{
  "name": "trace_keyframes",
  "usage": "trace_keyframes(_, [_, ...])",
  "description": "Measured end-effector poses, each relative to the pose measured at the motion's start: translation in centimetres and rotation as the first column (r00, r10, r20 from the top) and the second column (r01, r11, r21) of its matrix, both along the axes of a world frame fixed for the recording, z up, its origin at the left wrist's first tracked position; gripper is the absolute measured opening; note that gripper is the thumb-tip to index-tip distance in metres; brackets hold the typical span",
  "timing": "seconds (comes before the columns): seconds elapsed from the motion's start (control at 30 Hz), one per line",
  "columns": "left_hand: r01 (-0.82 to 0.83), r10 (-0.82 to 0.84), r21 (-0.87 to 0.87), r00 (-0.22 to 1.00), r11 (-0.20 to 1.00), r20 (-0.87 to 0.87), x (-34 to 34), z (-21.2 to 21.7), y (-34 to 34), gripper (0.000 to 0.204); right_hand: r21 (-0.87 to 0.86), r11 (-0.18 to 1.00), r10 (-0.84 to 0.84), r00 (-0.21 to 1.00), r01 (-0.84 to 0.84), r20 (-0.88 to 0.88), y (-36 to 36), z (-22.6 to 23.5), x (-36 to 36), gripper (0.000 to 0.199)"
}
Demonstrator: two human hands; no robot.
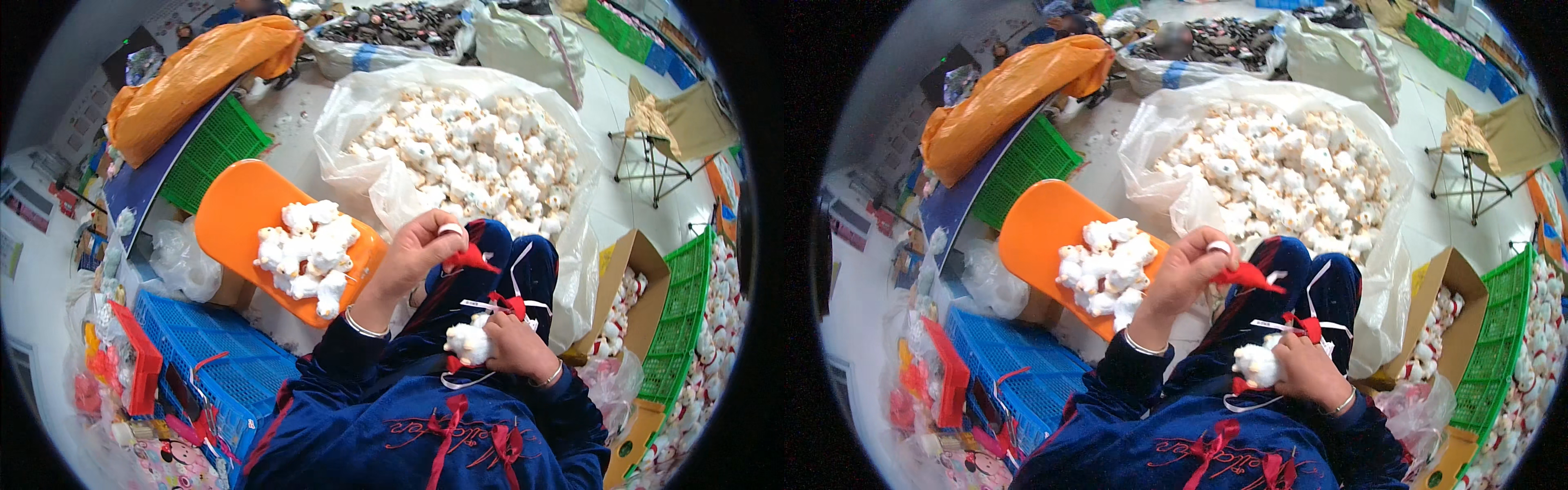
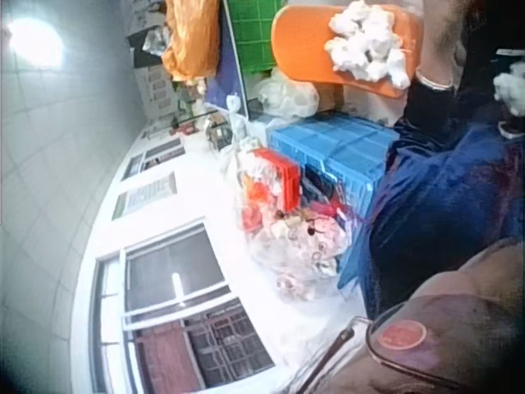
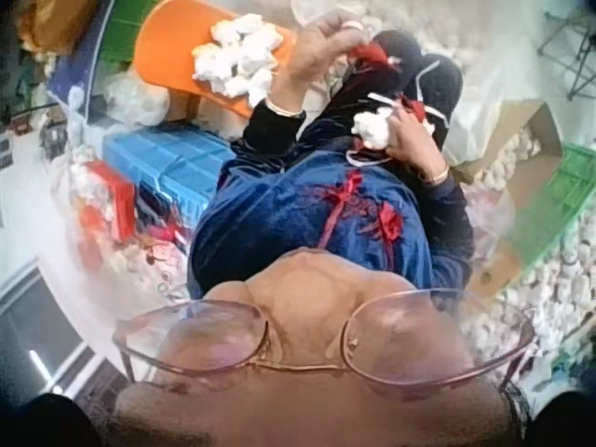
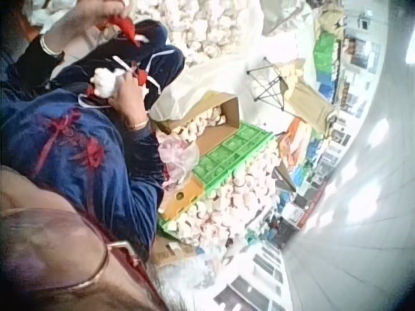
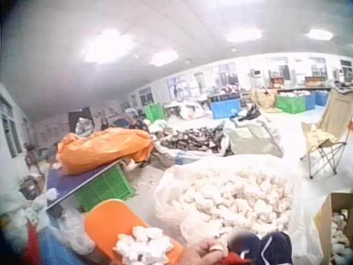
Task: The person sits on the floor and ties red ribbons around the necks of small white plush toys. They pick up each toy, wrap the ribbon, and tie a bow, then place the finished toy into a nearby green crate.
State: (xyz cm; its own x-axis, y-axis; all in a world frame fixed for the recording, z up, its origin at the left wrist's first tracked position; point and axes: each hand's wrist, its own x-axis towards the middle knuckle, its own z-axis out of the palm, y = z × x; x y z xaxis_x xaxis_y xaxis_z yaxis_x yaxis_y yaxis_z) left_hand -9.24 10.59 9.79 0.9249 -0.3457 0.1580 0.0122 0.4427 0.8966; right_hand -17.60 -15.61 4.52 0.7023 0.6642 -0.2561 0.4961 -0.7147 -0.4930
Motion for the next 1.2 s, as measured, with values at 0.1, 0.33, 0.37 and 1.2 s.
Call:
trace_keyframes(0.1, [0.033, -0.028, 0.051, 0.994, 0.998, -0.104, -1.4, 0.0, 0.2, 0.016, 0.361, 0.925, -0.103, 0.992, 0.121, -0.067, -0.9, 1.1, -0.1, 0.060])
trace_keyframes(0.33, [0.050, -0.096, 0.522, 0.993, 0.852, 0.063, -3.4, -0.6, -1.6, 0.032, 0.575, 0.672, -0.215, 0.867, 0.466, -0.450, -0.4, 4.9, -1.2, 0.061])
trace_keyframes(0.37, [0.051, -0.152, 0.585, 0.980, 0.810, 0.125, -3.8, -0.5, -2.4, 0.038, 0.535, 0.722, -0.234, 0.882, 0.439, -0.409, -0.9, 4.3, -1.1, 0.058])
trace_keyframes(1.2, [-0.099, 0.099, -0.001, 0.993, 0.995, 0.064, -2.1, 1.7, 1.3, 0.061, 0.430, 0.879, -0.303, 0.937, 0.204, 0.176, -1.5, 0.3, 0.6, 0.022])
